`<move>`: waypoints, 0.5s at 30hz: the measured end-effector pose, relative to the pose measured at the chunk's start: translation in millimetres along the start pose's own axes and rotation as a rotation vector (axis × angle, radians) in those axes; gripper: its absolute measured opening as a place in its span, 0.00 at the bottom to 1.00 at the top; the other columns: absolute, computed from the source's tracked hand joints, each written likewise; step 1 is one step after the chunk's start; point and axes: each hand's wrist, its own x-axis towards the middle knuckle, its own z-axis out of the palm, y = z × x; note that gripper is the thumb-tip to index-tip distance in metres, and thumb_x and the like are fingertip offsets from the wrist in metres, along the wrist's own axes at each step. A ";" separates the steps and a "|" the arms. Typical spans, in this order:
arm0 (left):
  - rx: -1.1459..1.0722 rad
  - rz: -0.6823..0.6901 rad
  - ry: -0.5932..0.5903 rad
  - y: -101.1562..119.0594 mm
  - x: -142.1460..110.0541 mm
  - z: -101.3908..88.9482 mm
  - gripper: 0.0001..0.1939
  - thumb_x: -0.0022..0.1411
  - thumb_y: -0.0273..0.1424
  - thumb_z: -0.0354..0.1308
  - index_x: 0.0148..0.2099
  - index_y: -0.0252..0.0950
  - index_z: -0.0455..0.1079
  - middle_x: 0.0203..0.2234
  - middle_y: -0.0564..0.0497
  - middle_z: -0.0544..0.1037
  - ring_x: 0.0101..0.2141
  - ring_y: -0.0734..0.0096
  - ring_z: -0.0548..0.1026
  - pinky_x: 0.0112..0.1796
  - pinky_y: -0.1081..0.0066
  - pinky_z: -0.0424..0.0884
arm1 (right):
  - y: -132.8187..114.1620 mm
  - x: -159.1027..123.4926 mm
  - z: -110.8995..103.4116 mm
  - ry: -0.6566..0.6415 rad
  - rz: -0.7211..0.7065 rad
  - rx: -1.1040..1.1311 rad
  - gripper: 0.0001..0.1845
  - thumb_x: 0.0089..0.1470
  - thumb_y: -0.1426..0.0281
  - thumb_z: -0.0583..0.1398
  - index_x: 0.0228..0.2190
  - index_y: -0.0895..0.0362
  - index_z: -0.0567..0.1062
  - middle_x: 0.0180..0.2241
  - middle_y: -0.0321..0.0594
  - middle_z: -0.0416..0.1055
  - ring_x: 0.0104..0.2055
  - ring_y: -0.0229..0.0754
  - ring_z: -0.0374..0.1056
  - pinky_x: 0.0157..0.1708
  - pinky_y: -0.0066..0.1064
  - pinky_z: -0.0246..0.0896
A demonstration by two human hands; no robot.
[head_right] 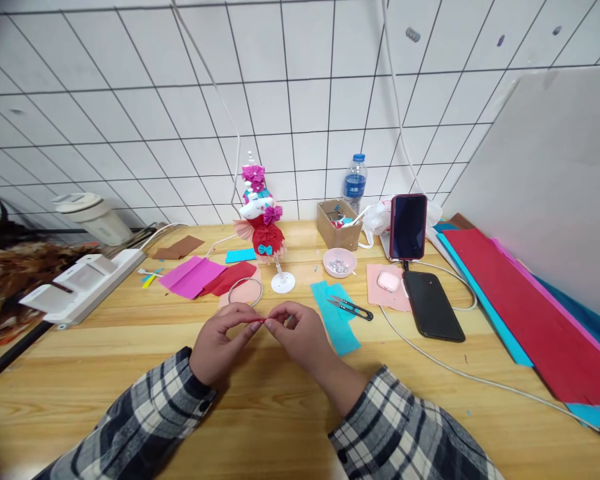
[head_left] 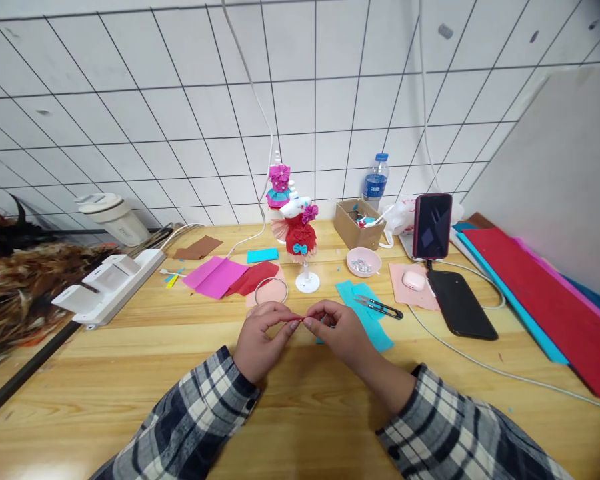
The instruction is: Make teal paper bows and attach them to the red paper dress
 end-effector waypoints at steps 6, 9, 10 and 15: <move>0.380 0.295 0.122 -5.6 -1.4 -13.8 0.08 0.62 0.33 0.58 0.39 0.49 0.78 0.30 0.52 0.80 0.37 0.63 0.74 0.48 0.56 0.57 | 0.4 -1.2 -4.1 0.020 0.003 0.071 0.14 0.48 0.63 0.61 0.38 0.55 0.74 0.30 0.35 0.70 0.22 0.31 0.58 0.20 0.23 0.58; 0.482 0.366 0.149 -7.8 -4.0 -21.3 0.10 0.61 0.32 0.59 0.42 0.55 0.77 0.30 0.55 0.81 0.37 0.62 0.74 0.52 0.51 0.49 | -2.5 -3.0 -3.7 -0.065 0.138 0.187 0.17 0.50 0.58 0.60 0.38 0.57 0.73 0.30 0.36 0.70 0.21 0.32 0.60 0.14 0.22 0.57; 0.496 0.368 0.140 -8.0 -5.1 -22.3 0.11 0.62 0.32 0.59 0.42 0.56 0.77 0.30 0.55 0.81 0.37 0.62 0.74 0.53 0.50 0.47 | -3.2 -3.3 -3.0 -0.096 0.170 0.218 0.17 0.50 0.57 0.60 0.36 0.57 0.73 0.29 0.37 0.70 0.21 0.32 0.61 0.13 0.21 0.58; 0.533 0.317 0.083 -4.8 -7.7 -18.1 0.09 0.62 0.35 0.57 0.38 0.56 0.78 0.29 0.55 0.81 0.37 0.62 0.73 0.54 0.48 0.45 | -2.3 -3.3 1.3 -0.144 0.215 0.311 0.15 0.44 0.59 0.65 0.29 0.57 0.72 0.25 0.34 0.69 0.23 0.32 0.63 0.14 0.19 0.60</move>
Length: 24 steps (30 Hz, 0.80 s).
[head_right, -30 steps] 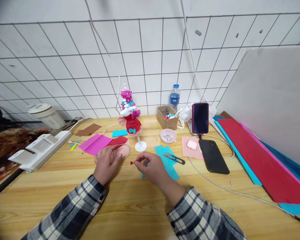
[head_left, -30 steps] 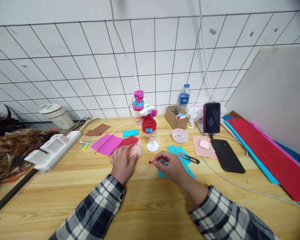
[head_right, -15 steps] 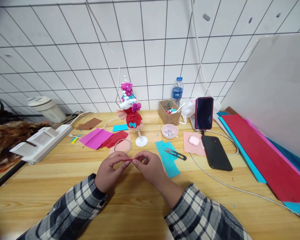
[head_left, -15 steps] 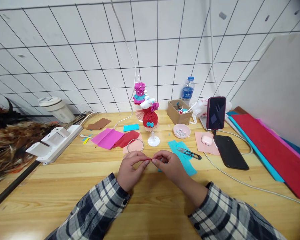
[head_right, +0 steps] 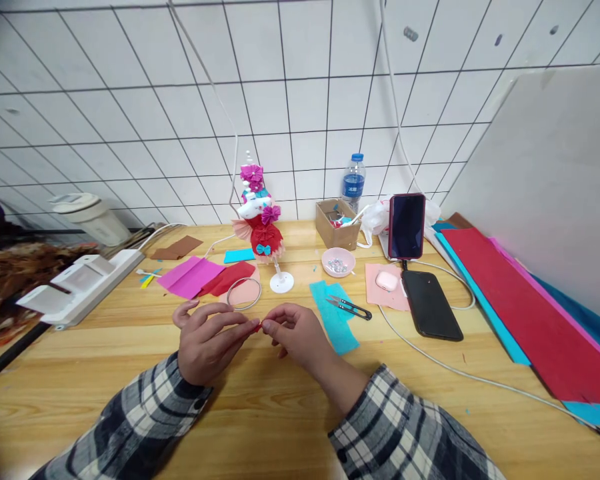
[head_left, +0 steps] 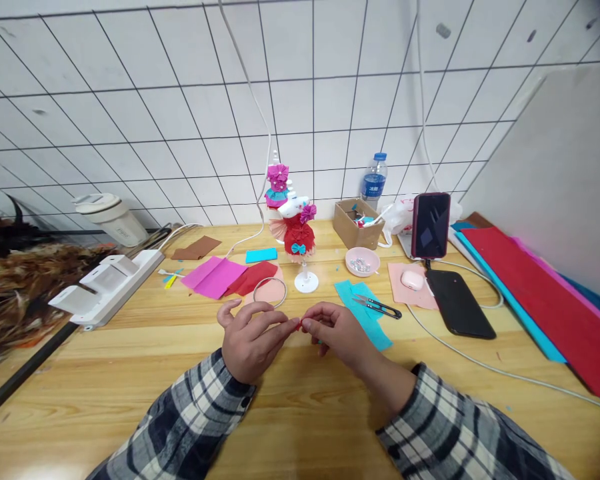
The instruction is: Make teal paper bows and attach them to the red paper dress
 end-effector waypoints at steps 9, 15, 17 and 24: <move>0.001 -0.123 -0.303 -53.2 1.7 15.1 0.13 0.63 0.39 0.54 0.43 0.42 0.76 0.37 0.46 0.79 0.38 0.59 0.73 0.40 0.61 0.64 | -78.8 -0.5 -50.8 0.486 -0.518 -0.176 0.14 0.48 0.60 0.64 0.31 0.56 0.69 0.29 0.40 0.75 0.29 0.39 0.71 0.22 0.26 0.68; -0.046 -0.159 -0.342 -64.4 -0.5 17.6 0.08 0.63 0.32 0.53 0.36 0.42 0.74 0.33 0.50 0.80 0.38 0.60 0.75 0.49 0.53 0.57 | -136.8 74.3 -122.5 0.874 -0.658 -0.680 0.06 0.49 0.70 0.61 0.32 0.57 0.75 0.34 0.40 0.77 0.37 0.41 0.72 0.43 0.35 0.65; -0.080 -0.166 -0.321 -60.6 0.5 17.9 0.08 0.63 0.31 0.52 0.35 0.41 0.72 0.33 0.50 0.79 0.38 0.60 0.75 0.50 0.52 0.56 | -135.9 95.9 -135.9 0.854 -0.602 -0.707 0.08 0.49 0.72 0.60 0.33 0.58 0.76 0.35 0.42 0.78 0.38 0.43 0.72 0.43 0.36 0.65; -0.309 -0.236 -0.178 -51.0 0.0 17.7 0.08 0.66 0.32 0.47 0.38 0.38 0.67 0.32 0.50 0.78 0.36 0.64 0.75 0.49 0.57 0.62 | -60.0 47.1 -86.0 0.894 -0.700 -0.716 0.14 0.58 0.65 0.54 0.43 0.56 0.74 0.40 0.44 0.75 0.39 0.45 0.69 0.39 0.36 0.63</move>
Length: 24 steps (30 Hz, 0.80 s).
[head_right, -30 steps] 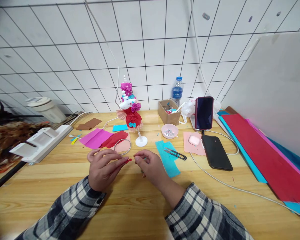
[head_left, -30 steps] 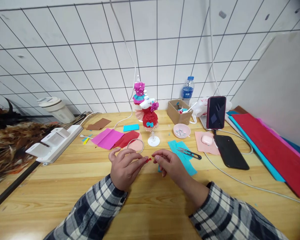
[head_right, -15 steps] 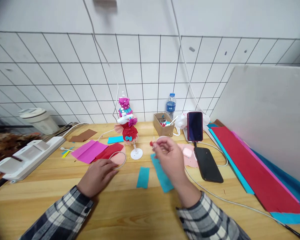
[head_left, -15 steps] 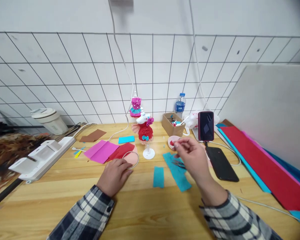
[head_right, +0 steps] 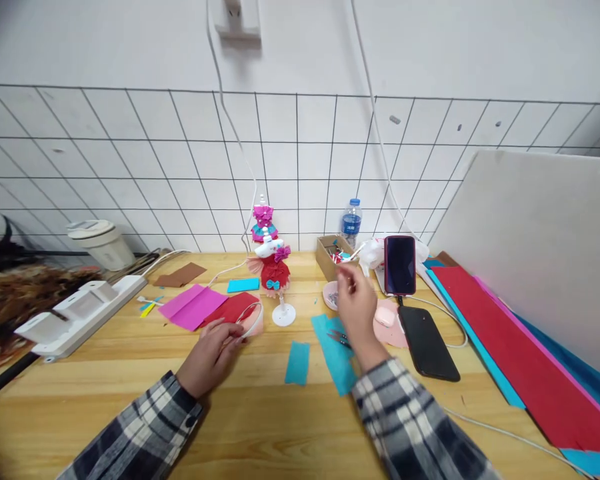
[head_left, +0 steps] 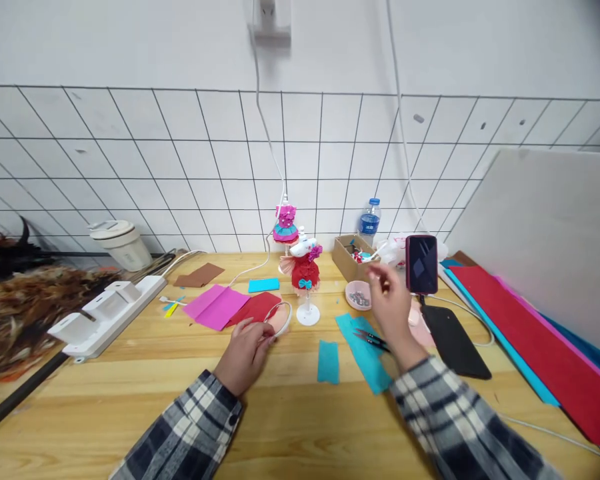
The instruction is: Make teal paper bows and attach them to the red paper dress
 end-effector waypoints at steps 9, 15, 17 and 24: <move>-0.171 -0.048 0.055 32.2 -10.2 5.1 0.07 0.67 0.32 0.47 0.37 0.38 0.65 0.30 0.51 0.77 0.34 0.68 0.76 0.36 0.69 0.69 | -36.5 -90.1 -17.3 -0.416 -0.372 0.021 0.07 0.59 0.71 0.56 0.39 0.53 0.73 0.33 0.39 0.74 0.36 0.43 0.67 0.37 0.37 0.60; -0.077 0.155 0.046 48.6 -14.6 8.4 0.02 0.63 0.29 0.53 0.36 0.38 0.67 0.25 0.54 0.78 0.27 0.71 0.77 0.29 0.73 0.69 | -42.2 -108.4 -9.8 -0.596 -0.122 0.247 0.20 0.54 0.68 0.62 0.48 0.52 0.66 0.37 0.38 0.74 0.32 0.39 0.66 0.30 0.31 0.63; -0.045 0.236 0.061 56.0 -18.1 12.2 0.02 0.61 0.29 0.55 0.35 0.39 0.67 0.24 0.55 0.79 0.24 0.71 0.77 0.27 0.74 0.69 | -49.9 -122.5 -6.4 -0.688 -0.025 0.385 0.28 0.51 0.67 0.64 0.52 0.51 0.61 0.44 0.39 0.73 0.36 0.39 0.67 0.29 0.28 0.64; -0.094 0.222 -0.065 70.0 -21.2 17.9 0.07 0.64 0.27 0.51 0.43 0.38 0.67 0.32 0.51 0.81 0.31 0.69 0.79 0.32 0.72 0.72 | -55.7 -128.5 -5.7 -0.686 0.148 0.511 0.20 0.54 0.72 0.60 0.48 0.52 0.62 0.47 0.43 0.74 0.39 0.39 0.71 0.31 0.28 0.66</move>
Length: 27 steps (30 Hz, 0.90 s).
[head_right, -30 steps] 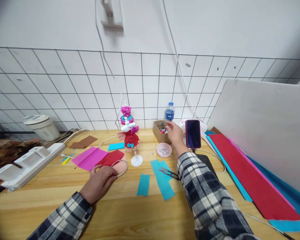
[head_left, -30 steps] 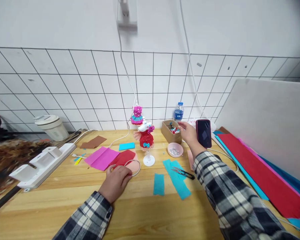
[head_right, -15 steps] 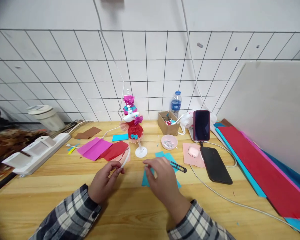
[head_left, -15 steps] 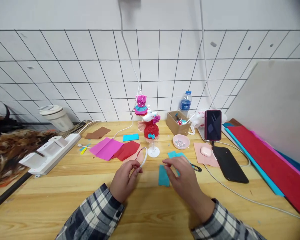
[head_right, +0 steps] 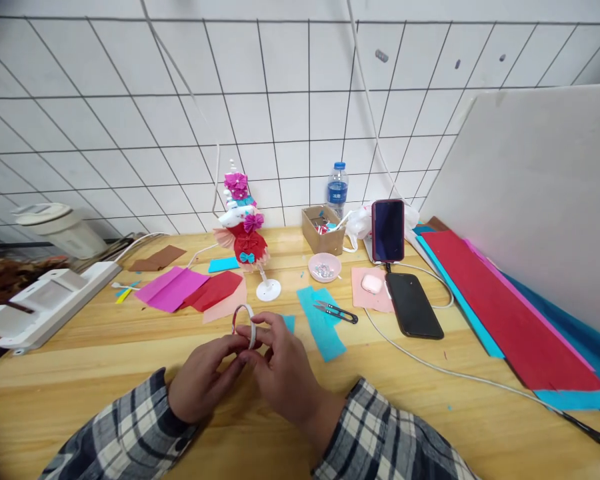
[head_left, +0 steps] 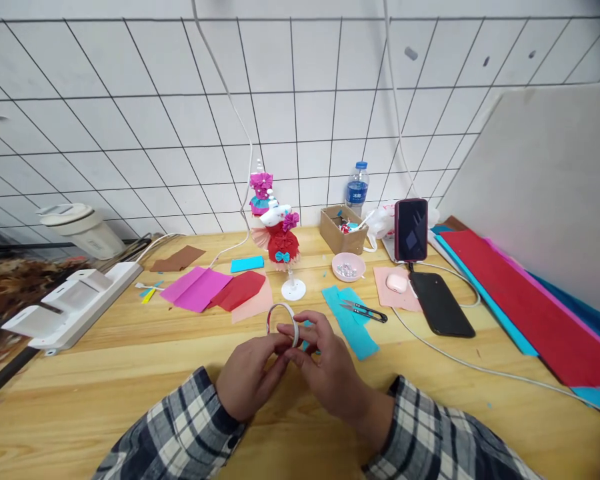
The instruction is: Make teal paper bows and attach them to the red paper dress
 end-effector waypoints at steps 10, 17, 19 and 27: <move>0.005 0.083 -0.026 -7.9 -0.6 4.6 0.12 0.66 0.25 0.49 0.50 0.40 0.65 0.37 0.50 0.81 0.35 0.70 0.79 0.35 0.73 0.72 | 9.5 9.1 -9.9 0.023 0.091 0.021 0.14 0.51 0.68 0.63 0.36 0.52 0.63 0.39 0.38 0.77 0.29 0.36 0.68 0.26 0.28 0.61; -0.061 0.035 -0.018 -6.7 -3.2 6.2 0.15 0.66 0.25 0.50 0.54 0.41 0.64 0.38 0.52 0.80 0.36 0.72 0.79 0.36 0.76 0.73 | 8.7 10.0 -14.5 0.017 0.038 -0.050 0.19 0.49 0.68 0.65 0.42 0.51 0.67 0.40 0.36 0.76 0.31 0.36 0.69 0.26 0.26 0.62; -0.078 0.028 -0.020 -5.3 -3.9 6.1 0.16 0.66 0.25 0.51 0.54 0.42 0.64 0.38 0.52 0.80 0.35 0.73 0.79 0.36 0.77 0.73 | 7.7 8.6 -15.1 0.011 0.027 -0.062 0.17 0.49 0.67 0.65 0.41 0.51 0.68 0.40 0.36 0.76 0.31 0.36 0.69 0.26 0.26 0.63; -0.074 0.125 0.069 -7.3 -0.8 2.4 0.19 0.66 0.22 0.48 0.56 0.41 0.66 0.44 0.48 0.80 0.41 0.71 0.79 0.42 0.75 0.75 | 5.0 4.1 -15.3 0.003 -0.107 -0.249 0.04 0.55 0.68 0.61 0.33 0.53 0.70 0.36 0.37 0.75 0.33 0.38 0.69 0.32 0.30 0.64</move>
